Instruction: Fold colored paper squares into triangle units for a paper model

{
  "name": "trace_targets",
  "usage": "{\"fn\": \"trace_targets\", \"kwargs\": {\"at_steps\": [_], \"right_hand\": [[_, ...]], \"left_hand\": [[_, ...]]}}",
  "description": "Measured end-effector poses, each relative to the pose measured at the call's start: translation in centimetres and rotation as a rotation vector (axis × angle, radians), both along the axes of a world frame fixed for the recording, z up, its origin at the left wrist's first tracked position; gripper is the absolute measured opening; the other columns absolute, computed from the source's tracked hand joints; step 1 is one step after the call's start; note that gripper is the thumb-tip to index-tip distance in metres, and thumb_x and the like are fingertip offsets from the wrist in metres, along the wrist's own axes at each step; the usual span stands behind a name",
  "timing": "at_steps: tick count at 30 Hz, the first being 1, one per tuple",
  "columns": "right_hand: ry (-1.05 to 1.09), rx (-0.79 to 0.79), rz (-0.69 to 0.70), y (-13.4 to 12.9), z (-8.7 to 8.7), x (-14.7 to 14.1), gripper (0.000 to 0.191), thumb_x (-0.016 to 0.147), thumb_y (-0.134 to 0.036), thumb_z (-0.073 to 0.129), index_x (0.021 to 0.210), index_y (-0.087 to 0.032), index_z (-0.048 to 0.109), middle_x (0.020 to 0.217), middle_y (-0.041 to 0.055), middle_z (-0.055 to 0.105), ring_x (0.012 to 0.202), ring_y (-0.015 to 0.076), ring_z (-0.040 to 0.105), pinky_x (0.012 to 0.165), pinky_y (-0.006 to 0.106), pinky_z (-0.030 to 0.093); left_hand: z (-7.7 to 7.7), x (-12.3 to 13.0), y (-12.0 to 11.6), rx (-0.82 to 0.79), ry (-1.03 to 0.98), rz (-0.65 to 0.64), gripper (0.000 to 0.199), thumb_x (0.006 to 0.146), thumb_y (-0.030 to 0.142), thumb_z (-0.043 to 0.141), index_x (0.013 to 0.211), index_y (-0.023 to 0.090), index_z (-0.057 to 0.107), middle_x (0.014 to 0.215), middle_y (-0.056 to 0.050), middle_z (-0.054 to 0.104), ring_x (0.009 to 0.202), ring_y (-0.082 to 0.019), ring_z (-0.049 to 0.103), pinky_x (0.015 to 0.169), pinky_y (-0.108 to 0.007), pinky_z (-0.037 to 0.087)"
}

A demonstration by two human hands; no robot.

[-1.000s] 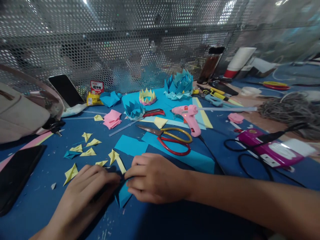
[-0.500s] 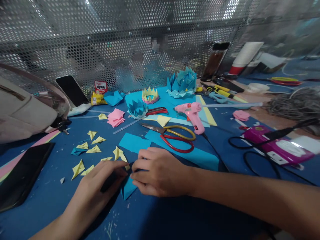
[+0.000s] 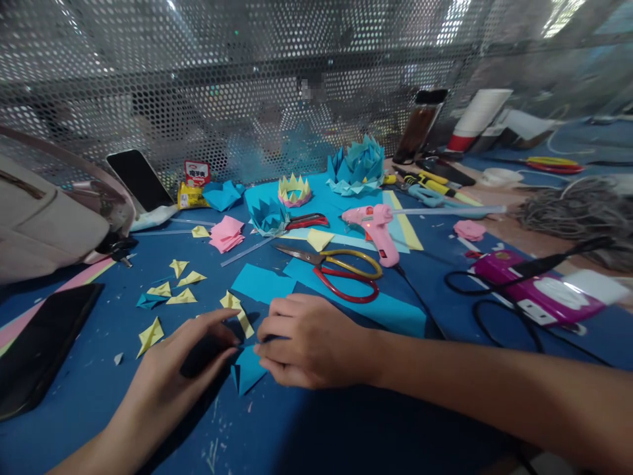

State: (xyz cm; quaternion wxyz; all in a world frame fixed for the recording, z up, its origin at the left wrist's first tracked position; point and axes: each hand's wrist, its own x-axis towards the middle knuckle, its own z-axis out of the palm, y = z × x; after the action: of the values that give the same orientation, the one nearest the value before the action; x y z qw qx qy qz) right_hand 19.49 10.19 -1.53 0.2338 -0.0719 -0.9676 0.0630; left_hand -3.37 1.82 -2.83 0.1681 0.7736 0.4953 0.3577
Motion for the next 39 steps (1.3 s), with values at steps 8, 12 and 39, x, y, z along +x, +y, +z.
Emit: {"fn": "trace_targets", "kwargs": {"at_steps": [8, 12, 39], "right_hand": [[-0.017, 0.039, 0.017, 0.2, -0.1, 0.1, 0.016, 0.098, -0.024, 0.058, 0.099, -0.018, 0.073, 0.098, 0.0027, 0.073, 0.085, 0.0167, 0.055, 0.071, 0.032, 0.041], [-0.018, 0.058, 0.003, 0.1, -0.1, 0.2, 0.016, 0.097, -0.025, 0.060, 0.105, -0.018, 0.072, 0.098, 0.0021, 0.073, 0.086, 0.0172, 0.054, 0.071, 0.033, 0.040], [0.038, -0.002, 0.031, 0.4, -0.2, 0.1, 0.018, 0.099, -0.024, 0.057, 0.103, -0.017, 0.073, 0.097, 0.0018, 0.073, 0.084, 0.0178, 0.053, 0.073, 0.033, 0.042]], "left_hand": [[-0.3, 0.0, 0.1, 0.085, 0.010, -0.002, 0.031, 0.099, 0.017, 0.054, 0.129, 0.025, 0.057, 0.092, 0.002, 0.072, 0.082, -0.009, 0.070, 0.079, -0.016, 0.054], [-0.1, 0.2, 0.2, 0.079, 0.014, 0.011, 0.031, 0.099, 0.016, 0.053, 0.129, 0.024, 0.056, 0.088, 0.002, 0.070, 0.078, -0.009, 0.069, 0.076, -0.015, 0.054], [-0.3, -0.8, -0.1, 0.171, 0.127, -0.180, 0.036, 0.100, 0.003, 0.046, 0.134, 0.016, 0.053, 0.096, -0.005, 0.071, 0.086, -0.016, 0.063, 0.075, -0.025, 0.049]]}}
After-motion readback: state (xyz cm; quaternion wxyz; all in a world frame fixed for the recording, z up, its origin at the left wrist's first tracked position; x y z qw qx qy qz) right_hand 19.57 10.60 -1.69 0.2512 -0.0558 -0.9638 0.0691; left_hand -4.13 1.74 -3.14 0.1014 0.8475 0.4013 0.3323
